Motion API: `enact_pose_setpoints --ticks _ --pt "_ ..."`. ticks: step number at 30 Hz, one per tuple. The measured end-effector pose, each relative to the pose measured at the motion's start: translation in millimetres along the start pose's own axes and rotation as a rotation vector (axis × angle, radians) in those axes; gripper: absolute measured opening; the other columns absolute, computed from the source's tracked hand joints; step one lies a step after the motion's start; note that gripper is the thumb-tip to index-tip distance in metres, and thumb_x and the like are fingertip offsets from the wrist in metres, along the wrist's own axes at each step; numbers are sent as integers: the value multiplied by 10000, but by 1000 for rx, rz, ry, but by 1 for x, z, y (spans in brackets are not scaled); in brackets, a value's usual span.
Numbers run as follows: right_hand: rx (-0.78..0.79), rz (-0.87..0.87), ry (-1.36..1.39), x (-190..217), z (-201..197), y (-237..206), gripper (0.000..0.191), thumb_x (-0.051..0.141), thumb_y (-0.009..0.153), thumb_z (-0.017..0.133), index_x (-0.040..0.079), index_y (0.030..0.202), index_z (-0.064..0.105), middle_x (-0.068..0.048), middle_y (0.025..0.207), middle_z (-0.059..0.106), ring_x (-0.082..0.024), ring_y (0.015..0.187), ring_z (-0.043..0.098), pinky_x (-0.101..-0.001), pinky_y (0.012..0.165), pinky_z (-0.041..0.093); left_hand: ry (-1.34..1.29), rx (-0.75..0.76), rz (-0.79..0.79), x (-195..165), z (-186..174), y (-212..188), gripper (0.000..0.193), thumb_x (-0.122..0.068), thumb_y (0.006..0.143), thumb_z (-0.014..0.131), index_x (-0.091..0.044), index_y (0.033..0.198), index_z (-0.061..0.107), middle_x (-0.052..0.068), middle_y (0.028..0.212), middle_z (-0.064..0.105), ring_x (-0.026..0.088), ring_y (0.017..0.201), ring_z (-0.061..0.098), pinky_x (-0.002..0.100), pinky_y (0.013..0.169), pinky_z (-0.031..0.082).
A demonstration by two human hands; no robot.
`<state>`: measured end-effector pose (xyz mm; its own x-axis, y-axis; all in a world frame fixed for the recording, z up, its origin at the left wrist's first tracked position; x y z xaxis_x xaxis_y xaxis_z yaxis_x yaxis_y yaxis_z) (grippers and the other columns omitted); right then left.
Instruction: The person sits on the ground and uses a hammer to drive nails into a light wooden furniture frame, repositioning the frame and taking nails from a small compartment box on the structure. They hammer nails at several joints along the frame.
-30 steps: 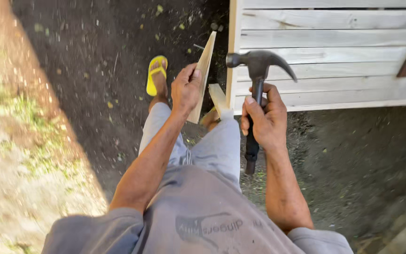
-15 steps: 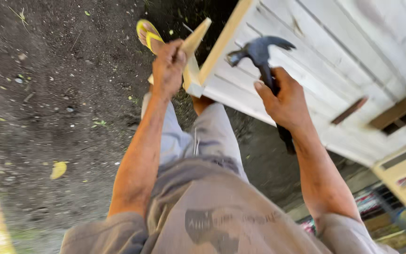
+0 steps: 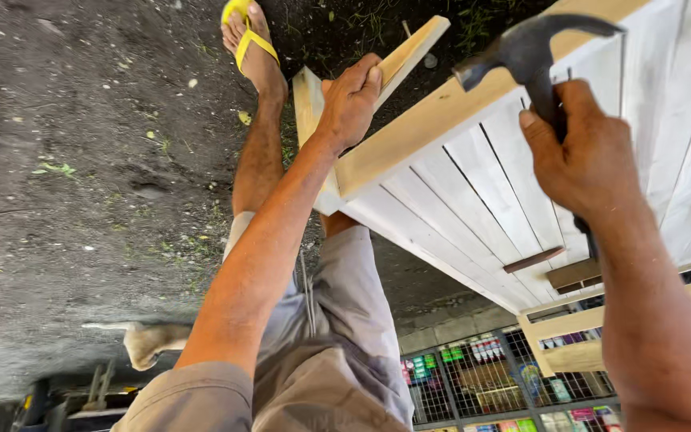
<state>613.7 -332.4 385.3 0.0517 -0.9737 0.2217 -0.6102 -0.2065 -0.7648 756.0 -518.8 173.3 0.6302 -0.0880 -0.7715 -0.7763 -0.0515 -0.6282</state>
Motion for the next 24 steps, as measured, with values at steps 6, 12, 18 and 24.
enact_pose_setpoints --ticks 6,12,18,24 --pt "122 -98 -211 -12 26 100 329 333 1087 676 40 1199 574 -204 769 654 -464 752 661 -545 662 516 -100 89 -93 67 61 39 281 -324 1090 421 -100 1085 591 119 1016 655 313 1039 599 523 949 425" --pt "429 -256 -399 -1 68 171 401 288 994 666 19 1276 568 -281 886 670 -504 834 661 -578 744 526 -53 146 -254 108 97 20 339 -354 1080 404 -99 1171 607 157 995 674 345 998 627 567 960 401" --pt "836 -14 -743 -22 125 215 336 358 995 622 108 1211 562 -232 839 710 -444 879 694 -566 816 535 5 220 -310 87 110 14 343 -350 1058 413 -95 1008 638 147 958 697 332 967 636 562 851 353" --pt "846 -84 -886 -21 142 244 365 339 1013 602 91 1266 516 -244 837 720 -459 892 692 -568 796 547 93 311 -255 62 126 3 284 -301 1028 461 -92 982 649 148 939 689 323 992 628 539 855 364"
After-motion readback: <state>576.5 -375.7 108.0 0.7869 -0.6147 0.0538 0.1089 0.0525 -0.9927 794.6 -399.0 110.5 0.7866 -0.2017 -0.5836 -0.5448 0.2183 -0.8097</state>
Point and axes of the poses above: each hand's wrist, its own y-axis towards the middle knuckle, its own z-axis out of the palm, x = y × z, the point moved 10 cm from there along y, towards the middle knuckle
